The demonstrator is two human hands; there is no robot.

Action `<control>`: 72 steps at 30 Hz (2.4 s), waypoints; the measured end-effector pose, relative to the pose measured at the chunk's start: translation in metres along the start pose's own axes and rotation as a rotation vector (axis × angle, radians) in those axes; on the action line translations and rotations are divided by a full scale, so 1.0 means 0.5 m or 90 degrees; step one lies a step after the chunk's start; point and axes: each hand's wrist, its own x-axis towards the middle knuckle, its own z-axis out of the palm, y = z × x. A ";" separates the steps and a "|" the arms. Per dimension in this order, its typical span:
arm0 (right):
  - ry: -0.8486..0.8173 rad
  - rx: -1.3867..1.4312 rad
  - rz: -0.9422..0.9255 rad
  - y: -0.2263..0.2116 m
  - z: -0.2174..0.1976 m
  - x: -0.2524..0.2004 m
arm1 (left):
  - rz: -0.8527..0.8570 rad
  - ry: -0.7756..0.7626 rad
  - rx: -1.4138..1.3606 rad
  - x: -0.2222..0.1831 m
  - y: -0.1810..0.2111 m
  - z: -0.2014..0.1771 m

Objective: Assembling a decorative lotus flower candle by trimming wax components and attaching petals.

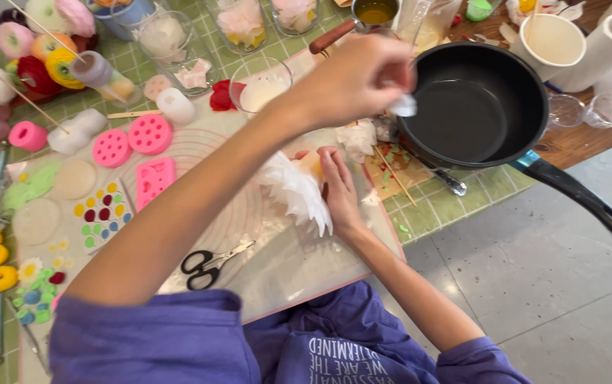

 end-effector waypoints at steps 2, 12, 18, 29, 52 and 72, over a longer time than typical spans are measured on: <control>-0.004 0.072 0.076 -0.069 0.078 -0.011 | -0.014 0.075 -0.031 -0.089 0.009 -0.050; -0.020 -0.117 0.009 -0.011 0.005 -0.011 | -0.092 0.105 0.086 -0.313 0.049 -0.042; -0.029 -0.129 0.016 -0.014 0.004 -0.011 | -0.099 0.084 0.162 -0.327 0.065 -0.035; -0.051 -0.107 0.008 -0.022 0.010 -0.011 | -0.060 0.082 0.203 -0.325 0.073 -0.031; -0.051 -0.067 0.027 -0.025 0.008 -0.007 | -0.095 -0.032 0.180 -0.300 0.061 -0.046; -0.061 -0.080 0.051 -0.028 0.008 -0.006 | -0.114 -0.157 0.137 -0.251 0.044 -0.069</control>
